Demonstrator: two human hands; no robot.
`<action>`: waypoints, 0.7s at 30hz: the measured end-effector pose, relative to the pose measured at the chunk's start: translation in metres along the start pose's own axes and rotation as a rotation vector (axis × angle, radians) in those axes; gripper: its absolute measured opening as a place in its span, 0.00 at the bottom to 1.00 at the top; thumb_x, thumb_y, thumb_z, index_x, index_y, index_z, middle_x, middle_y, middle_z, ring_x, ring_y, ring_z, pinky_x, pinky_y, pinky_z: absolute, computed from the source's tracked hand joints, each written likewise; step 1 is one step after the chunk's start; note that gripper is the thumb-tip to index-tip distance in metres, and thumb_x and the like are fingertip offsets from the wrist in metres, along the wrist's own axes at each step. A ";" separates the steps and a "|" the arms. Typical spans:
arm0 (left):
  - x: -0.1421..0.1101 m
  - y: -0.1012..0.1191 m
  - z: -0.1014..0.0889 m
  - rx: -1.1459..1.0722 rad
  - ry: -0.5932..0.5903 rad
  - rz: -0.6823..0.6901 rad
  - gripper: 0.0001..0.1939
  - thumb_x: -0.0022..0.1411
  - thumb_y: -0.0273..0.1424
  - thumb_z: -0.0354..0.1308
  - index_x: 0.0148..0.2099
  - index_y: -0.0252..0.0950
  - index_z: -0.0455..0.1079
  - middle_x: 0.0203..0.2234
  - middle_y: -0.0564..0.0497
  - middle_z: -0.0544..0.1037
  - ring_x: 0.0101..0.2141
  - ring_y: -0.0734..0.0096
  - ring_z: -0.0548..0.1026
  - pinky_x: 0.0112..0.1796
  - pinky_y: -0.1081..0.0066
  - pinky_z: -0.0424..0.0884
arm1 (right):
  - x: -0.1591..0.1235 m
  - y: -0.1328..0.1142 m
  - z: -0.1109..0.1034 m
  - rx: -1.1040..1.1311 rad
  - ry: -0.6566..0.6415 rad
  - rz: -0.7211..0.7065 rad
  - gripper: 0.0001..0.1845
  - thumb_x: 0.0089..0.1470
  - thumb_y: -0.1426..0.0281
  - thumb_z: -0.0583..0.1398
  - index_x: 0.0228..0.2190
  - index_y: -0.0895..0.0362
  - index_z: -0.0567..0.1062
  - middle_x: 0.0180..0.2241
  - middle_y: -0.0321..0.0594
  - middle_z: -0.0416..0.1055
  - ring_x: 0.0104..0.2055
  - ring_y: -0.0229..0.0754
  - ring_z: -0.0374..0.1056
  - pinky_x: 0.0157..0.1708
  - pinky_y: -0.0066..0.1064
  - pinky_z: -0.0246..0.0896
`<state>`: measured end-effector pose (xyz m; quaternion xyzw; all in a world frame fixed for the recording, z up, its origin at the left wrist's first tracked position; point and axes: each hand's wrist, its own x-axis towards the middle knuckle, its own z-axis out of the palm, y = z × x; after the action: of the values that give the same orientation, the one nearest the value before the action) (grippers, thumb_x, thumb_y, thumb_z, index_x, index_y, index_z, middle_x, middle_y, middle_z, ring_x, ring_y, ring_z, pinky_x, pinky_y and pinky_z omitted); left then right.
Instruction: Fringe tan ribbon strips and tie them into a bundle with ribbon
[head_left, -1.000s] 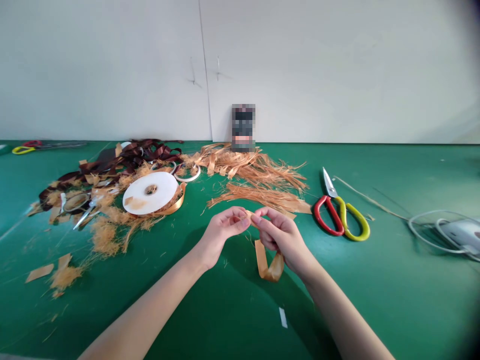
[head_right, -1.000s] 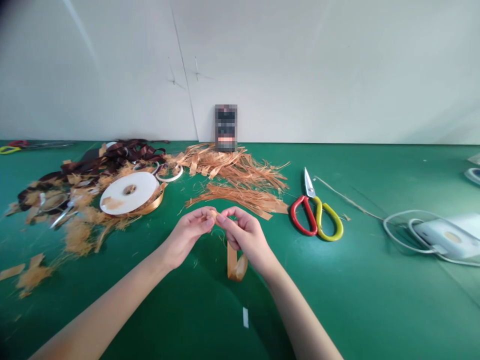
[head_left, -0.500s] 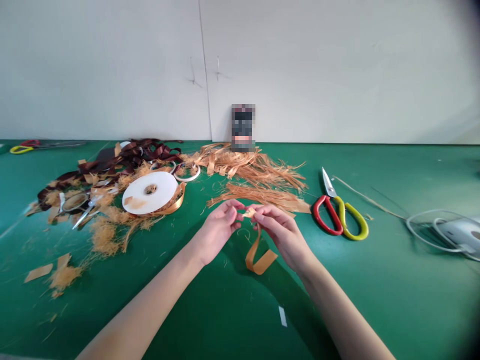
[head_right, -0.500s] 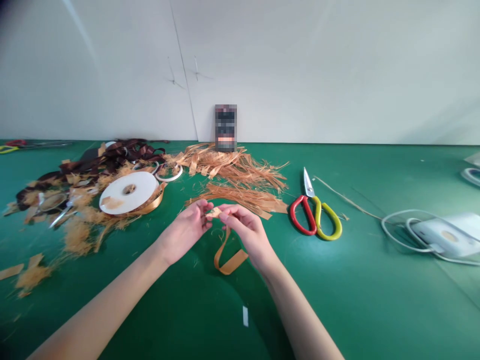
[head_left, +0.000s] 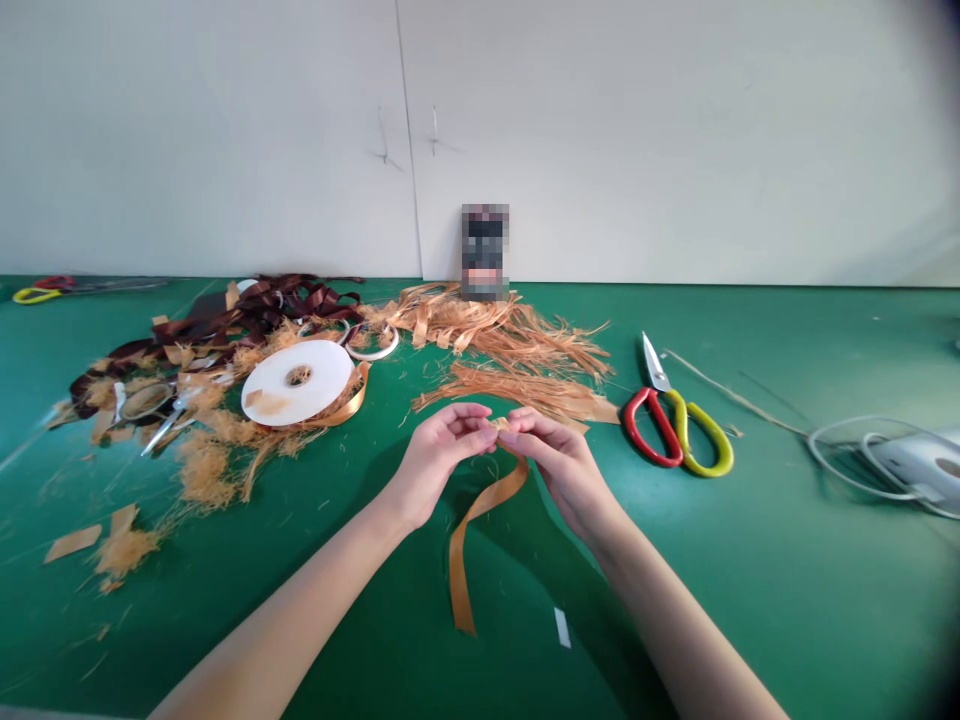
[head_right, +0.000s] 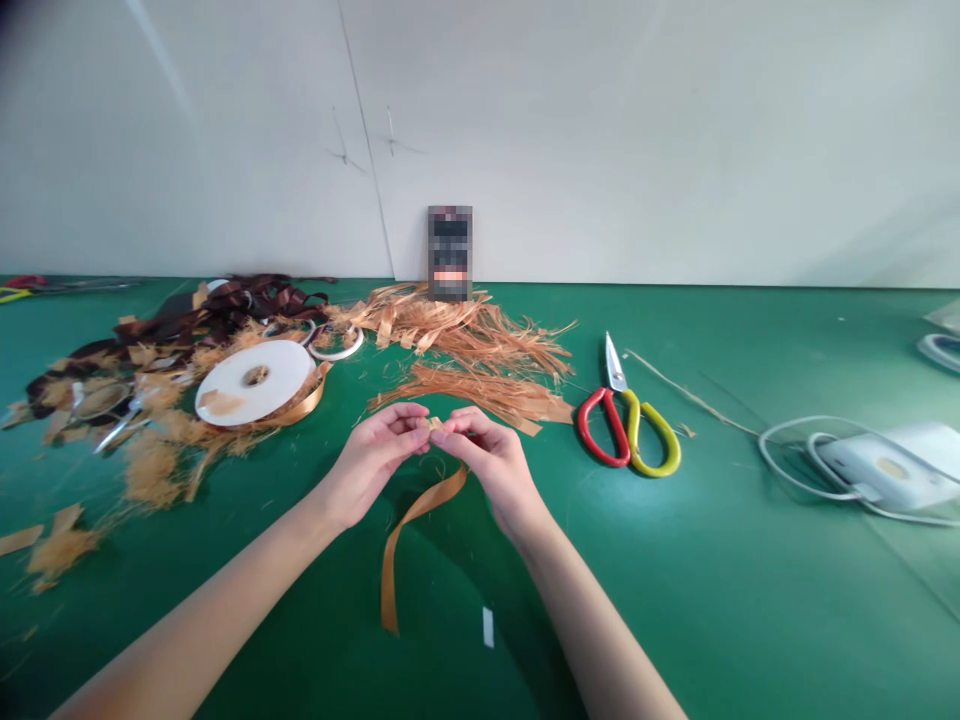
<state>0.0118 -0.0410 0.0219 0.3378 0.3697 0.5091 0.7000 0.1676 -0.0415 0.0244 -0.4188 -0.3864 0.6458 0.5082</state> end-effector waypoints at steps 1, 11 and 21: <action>0.000 0.000 0.000 -0.009 -0.005 0.000 0.11 0.51 0.25 0.66 0.38 0.34 0.72 0.28 0.54 0.75 0.31 0.78 0.73 0.38 0.74 0.68 | 0.000 0.000 0.000 0.013 0.017 0.011 0.07 0.36 0.68 0.71 0.21 0.54 0.79 0.34 0.33 0.67 0.36 0.35 0.64 0.40 0.28 0.58; 0.003 -0.004 -0.004 -0.133 0.004 0.020 0.07 0.54 0.26 0.65 0.35 0.35 0.69 0.29 0.56 0.71 0.33 0.79 0.72 0.39 0.76 0.67 | -0.002 -0.002 -0.001 0.024 0.000 0.134 0.10 0.35 0.66 0.72 0.21 0.56 0.79 0.16 0.31 0.66 0.18 0.30 0.57 0.18 0.26 0.50; 0.000 -0.005 0.000 0.123 0.036 0.091 0.15 0.48 0.27 0.69 0.38 0.36 0.70 0.31 0.55 0.76 0.34 0.76 0.74 0.39 0.73 0.70 | 0.000 0.001 0.001 -0.031 -0.013 0.125 0.15 0.38 0.64 0.70 0.27 0.57 0.74 0.23 0.37 0.77 0.25 0.37 0.73 0.28 0.28 0.66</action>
<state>0.0145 -0.0420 0.0178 0.3873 0.3970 0.5227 0.6474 0.1658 -0.0417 0.0237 -0.4459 -0.3727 0.6729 0.4576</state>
